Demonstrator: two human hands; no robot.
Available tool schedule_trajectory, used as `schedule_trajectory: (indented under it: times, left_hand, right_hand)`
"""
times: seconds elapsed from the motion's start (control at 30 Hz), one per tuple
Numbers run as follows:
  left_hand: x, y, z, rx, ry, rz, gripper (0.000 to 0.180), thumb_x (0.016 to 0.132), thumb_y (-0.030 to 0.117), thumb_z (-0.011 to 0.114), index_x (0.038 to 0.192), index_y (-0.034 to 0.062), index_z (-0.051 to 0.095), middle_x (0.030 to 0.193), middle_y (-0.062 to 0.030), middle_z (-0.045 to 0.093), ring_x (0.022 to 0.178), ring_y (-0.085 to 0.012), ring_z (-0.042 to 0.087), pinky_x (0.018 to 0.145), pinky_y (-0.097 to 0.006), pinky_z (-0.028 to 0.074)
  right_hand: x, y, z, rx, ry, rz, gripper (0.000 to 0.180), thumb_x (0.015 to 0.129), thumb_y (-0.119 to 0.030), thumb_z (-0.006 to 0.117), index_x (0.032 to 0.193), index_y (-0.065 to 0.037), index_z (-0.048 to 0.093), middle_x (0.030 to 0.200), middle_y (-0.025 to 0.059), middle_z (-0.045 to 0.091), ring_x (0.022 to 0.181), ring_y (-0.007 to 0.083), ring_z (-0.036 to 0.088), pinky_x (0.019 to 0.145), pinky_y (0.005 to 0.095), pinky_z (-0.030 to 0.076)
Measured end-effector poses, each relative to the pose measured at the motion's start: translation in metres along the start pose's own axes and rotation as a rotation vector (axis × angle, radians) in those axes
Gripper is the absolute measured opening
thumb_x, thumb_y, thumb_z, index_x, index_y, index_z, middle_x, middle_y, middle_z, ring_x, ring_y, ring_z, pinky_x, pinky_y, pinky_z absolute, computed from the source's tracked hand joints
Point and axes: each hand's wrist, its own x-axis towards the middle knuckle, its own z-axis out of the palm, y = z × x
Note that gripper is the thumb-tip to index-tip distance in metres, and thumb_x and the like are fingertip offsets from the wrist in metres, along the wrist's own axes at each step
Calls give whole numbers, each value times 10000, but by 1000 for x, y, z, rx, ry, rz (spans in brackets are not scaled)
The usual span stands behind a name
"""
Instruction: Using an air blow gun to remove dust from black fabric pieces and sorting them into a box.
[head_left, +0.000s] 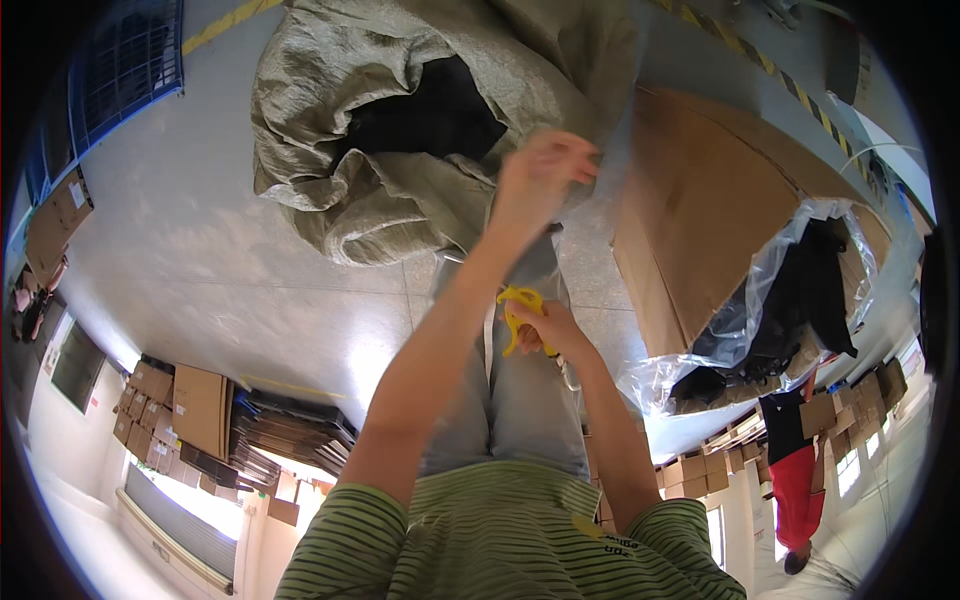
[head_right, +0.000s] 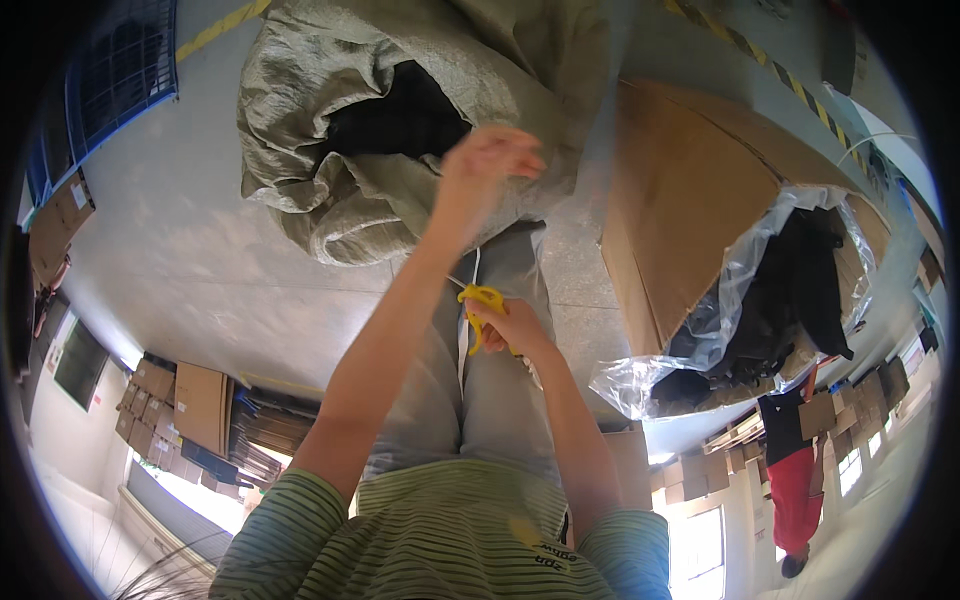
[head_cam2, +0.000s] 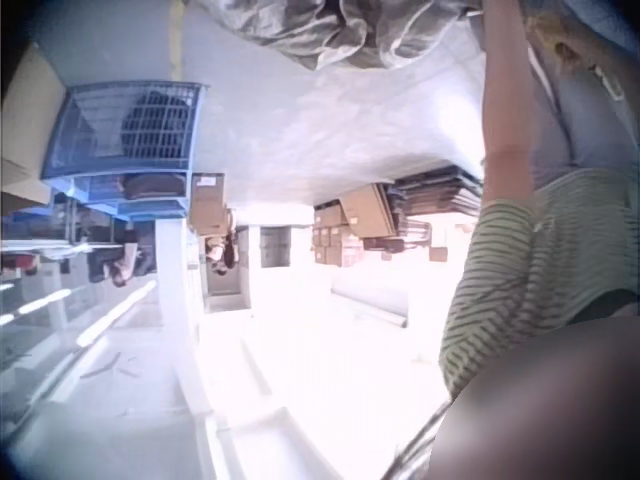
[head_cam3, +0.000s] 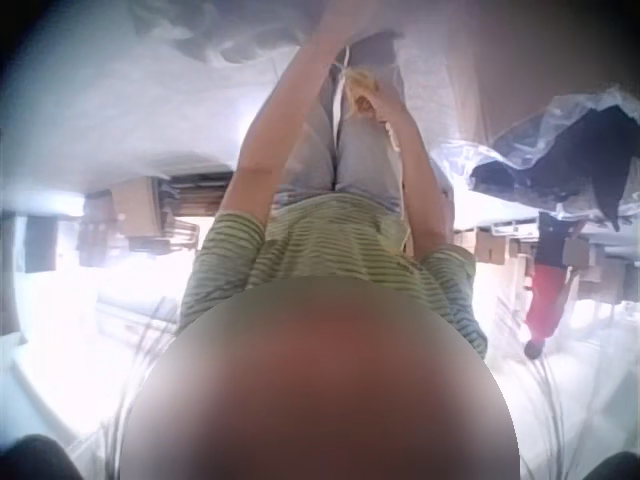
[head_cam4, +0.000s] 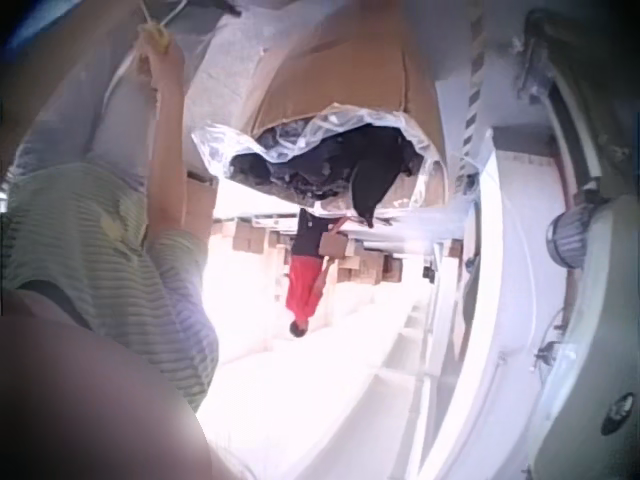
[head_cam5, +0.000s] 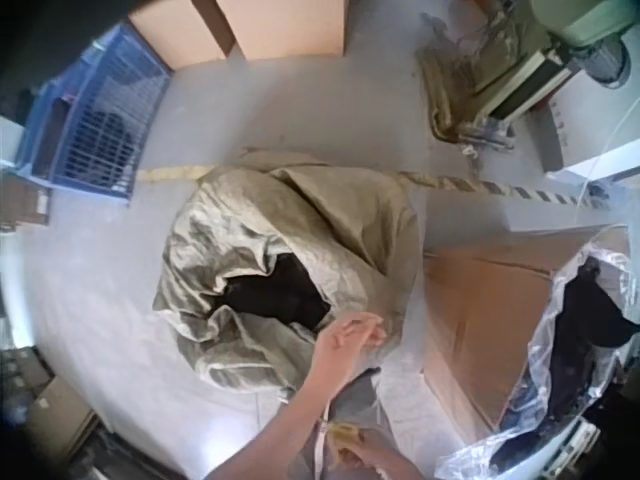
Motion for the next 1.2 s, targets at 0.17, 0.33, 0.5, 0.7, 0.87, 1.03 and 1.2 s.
schedule_trajectory:
  times: [0.17, 0.33, 0.5, 0.7, 0.87, 1.03, 1.2]
  left_hand:
    - [74, -71, -225, 1211, 241, -19, 325, 687, 39, 582, 1003, 103, 540, 988, -89, 608, 901, -253, 578, 760, -357, 463]
    - [142, -126, -313, 2004, -314, 272, 786, 665, 135, 673, 1345, 240, 292, 1219, -105, 487, 1156, -343, 430, 950, -415, 384]
    - [182, -165, -337, 1916, -714, -192, 858, 649, 302, 735, 1373, 241, 278, 1253, -117, 474, 1172, -341, 429, 972, -404, 374]
    - [133, -153, -354, 1510, -330, -253, 535, 650, 379, 741, 1112, 165, 575, 1223, -130, 508, 1040, -315, 539, 899, -361, 429]
    - [110, -133, -321, 1242, -289, -392, 460, 652, 356, 747, 984, 103, 554, 1127, -140, 537, 975, -314, 556, 831, -373, 450]
    - [127, -163, -312, 1314, -233, -10, 728, 646, 240, 749, 1264, 234, 366, 1070, -154, 565, 939, -335, 571, 833, -387, 452]
    - [132, -218, -306, 1666, -87, 339, 809, 715, 129, 667, 1381, 222, 217, 1044, -193, 576, 979, -356, 557, 872, -399, 432]
  right_hand:
    - [34, 0, 2, -21, -32, 184, 493, 771, -544, 610, 783, -53, 657, 534, 16, 555, 438, 80, 534, 397, 193, 372]
    - [72, 6, 2, 20, -85, 294, 443, 789, -483, 623, 808, -42, 664, 552, 13, 564, 439, 53, 495, 417, 173, 337]
    - [87, -5, -8, 57, -231, 372, 366, 843, -377, 591, 869, -15, 629, 652, 34, 589, 509, 41, 493, 455, 188, 350]
    - [87, -37, 7, 298, -231, 200, 364, 853, -361, 575, 976, -18, 558, 897, 105, 620, 785, 202, 609, 807, 305, 458]
    - [77, -55, 13, 361, -388, 195, 432, 850, -420, 554, 1013, -23, 512, 851, 106, 602, 798, 250, 616, 822, 401, 480]
    - [94, -45, 25, 213, -263, 193, 433, 868, -424, 523, 1012, -16, 512, 825, 104, 589, 762, 218, 603, 787, 390, 490]
    - [106, -35, 13, 196, -38, 208, 480, 888, -414, 495, 1113, 9, 489, 826, 86, 574, 807, 191, 590, 802, 348, 484]
